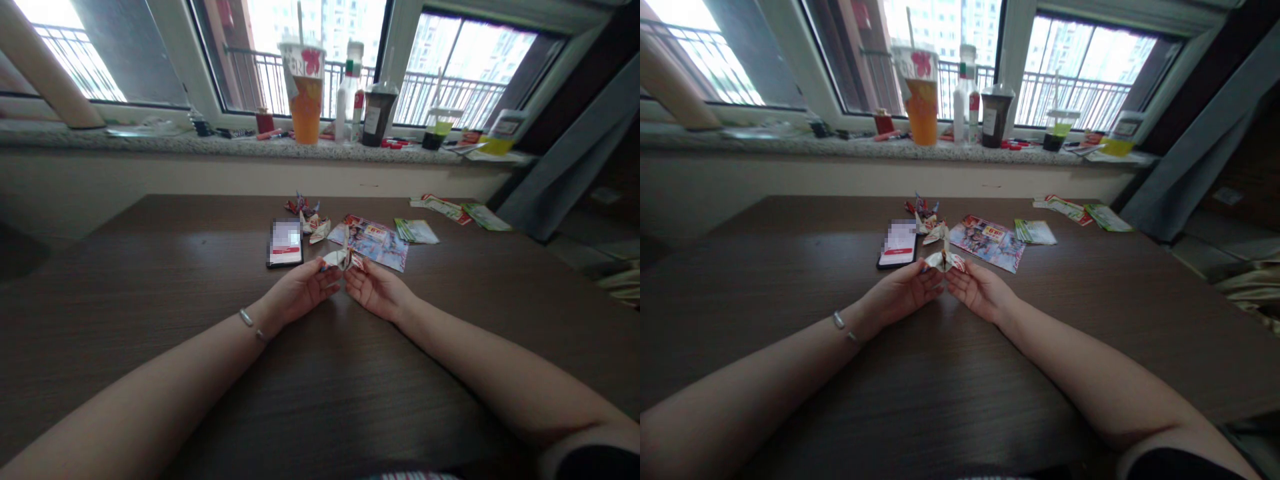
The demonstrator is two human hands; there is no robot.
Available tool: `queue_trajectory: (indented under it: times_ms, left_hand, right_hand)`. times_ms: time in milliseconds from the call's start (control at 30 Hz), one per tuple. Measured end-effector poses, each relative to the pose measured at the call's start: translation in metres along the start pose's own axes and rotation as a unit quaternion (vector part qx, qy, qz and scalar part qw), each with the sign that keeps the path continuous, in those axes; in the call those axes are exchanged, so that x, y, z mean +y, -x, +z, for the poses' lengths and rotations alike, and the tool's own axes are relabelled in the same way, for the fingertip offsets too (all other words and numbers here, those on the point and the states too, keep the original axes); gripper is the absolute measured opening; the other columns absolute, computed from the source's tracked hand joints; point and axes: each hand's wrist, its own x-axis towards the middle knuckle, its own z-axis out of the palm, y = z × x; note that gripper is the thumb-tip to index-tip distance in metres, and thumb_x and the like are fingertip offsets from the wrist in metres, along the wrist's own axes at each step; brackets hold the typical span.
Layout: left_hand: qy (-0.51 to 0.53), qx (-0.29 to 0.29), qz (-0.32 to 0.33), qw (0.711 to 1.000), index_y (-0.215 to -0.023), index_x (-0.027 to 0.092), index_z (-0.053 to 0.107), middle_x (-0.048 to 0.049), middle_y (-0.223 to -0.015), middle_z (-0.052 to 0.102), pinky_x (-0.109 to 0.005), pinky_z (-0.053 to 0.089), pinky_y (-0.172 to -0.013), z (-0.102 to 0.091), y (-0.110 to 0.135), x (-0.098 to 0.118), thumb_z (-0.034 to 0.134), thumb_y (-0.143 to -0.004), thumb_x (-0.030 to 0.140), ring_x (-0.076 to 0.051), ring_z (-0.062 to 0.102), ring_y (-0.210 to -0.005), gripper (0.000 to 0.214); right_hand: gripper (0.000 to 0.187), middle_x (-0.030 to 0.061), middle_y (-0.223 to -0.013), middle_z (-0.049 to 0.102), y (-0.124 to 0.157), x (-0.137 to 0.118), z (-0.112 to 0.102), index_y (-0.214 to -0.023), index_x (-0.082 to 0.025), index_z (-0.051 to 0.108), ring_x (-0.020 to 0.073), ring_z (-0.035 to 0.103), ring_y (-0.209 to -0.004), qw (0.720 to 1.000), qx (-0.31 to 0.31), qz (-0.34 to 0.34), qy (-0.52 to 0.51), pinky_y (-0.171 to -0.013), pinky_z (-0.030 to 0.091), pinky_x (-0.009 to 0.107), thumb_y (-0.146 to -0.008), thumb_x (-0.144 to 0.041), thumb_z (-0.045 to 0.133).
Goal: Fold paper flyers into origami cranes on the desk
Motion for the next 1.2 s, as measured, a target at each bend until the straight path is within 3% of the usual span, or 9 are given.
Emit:
queue_trajectory:
  times_ms: [167, 433, 633, 867, 1000, 1200]
  left_hand:
    - [0.003, 0.024, -0.004, 1.0, -0.09, 0.016, 0.065, -0.0032, -0.085, 0.07, -0.031, 0.052, -0.078, -0.004, -0.001, 0.001, 0.053, -0.095, 0.028, -0.015, 0.067, -0.08, 0.017]
    - [-0.001, 0.012, -0.006, 1.0, -0.086, 0.016, 0.064, -0.0024, -0.083, 0.068, -0.032, 0.052, -0.077, 0.002, 0.002, 0.002, 0.054, -0.094, 0.026, -0.015, 0.066, -0.077, 0.016]
    - [-0.012, 0.043, 0.01, 0.999, -0.081, 0.016, 0.061, -0.0008, -0.074, 0.063, -0.031, 0.052, -0.075, 0.001, 0.003, 0.002, 0.058, -0.091, 0.028, -0.013, 0.064, -0.072, 0.016]
    - [-0.028, 0.097, 0.028, 0.995, -0.078, 0.016, 0.057, -0.001, -0.07, 0.06, -0.031, 0.053, -0.073, 0.002, 0.001, 0.002, 0.06, -0.09, 0.033, -0.013, 0.061, -0.067, 0.021]
    - [-0.016, 0.131, 0.062, 0.989, -0.073, 0.017, 0.052, 0.0011, -0.064, 0.055, -0.029, 0.053, -0.068, 0.004, 0.002, 0.003, 0.06, -0.089, 0.037, -0.011, 0.056, -0.06, 0.027]
    - [-0.09, 0.125, 0.142, 0.978, -0.07, 0.018, 0.047, 0.0056, -0.06, 0.049, -0.021, 0.048, -0.058, 0.007, 0.004, 0.0, 0.068, -0.08, 0.028, -0.006, 0.048, -0.052, 0.026]
  right_hand:
    - [0.029, 0.0065, -0.081, 0.074, 0.0, -0.003, -0.001, -0.084, -0.016, 0.063, 0.0139, 0.071, -0.08, 1.0, 0.01, 0.006, -0.016, -0.072, 0.058, 0.025, -0.099, -0.031, 0.042]
    - [0.031, 0.0046, -0.077, 0.074, 0.001, -0.004, 0.001, -0.083, -0.017, 0.062, 0.0134, 0.072, -0.078, 1.0, 0.025, 0.004, -0.004, -0.068, 0.058, 0.024, -0.1, -0.031, 0.041]
    - [0.032, 0.0048, -0.078, 0.074, 0.001, -0.006, 0.001, -0.08, -0.017, 0.061, 0.0132, 0.072, -0.077, 0.998, 0.05, -0.027, -0.009, -0.067, 0.058, 0.022, -0.098, -0.037, 0.044]
    - [0.033, 0.0066, -0.084, 0.075, 0.001, -0.005, 0.001, -0.086, -0.016, 0.064, 0.0143, 0.072, -0.082, 0.998, 0.04, -0.036, 0.017, -0.066, 0.058, 0.023, -0.1, -0.032, 0.038]
    - [0.03, 0.0079, -0.095, 0.075, 0.001, -0.004, 0.0, -0.09, -0.016, 0.065, 0.0144, 0.071, -0.084, 0.994, 0.054, -0.068, 0.064, -0.067, 0.058, 0.023, -0.099, -0.026, 0.039]
    - [0.022, 0.0068, -0.097, 0.075, 0.0, -0.001, 0.0, -0.086, -0.018, 0.065, 0.0134, 0.071, -0.087, 0.987, 0.071, -0.084, 0.119, -0.075, 0.058, 0.024, -0.096, -0.02, 0.046]
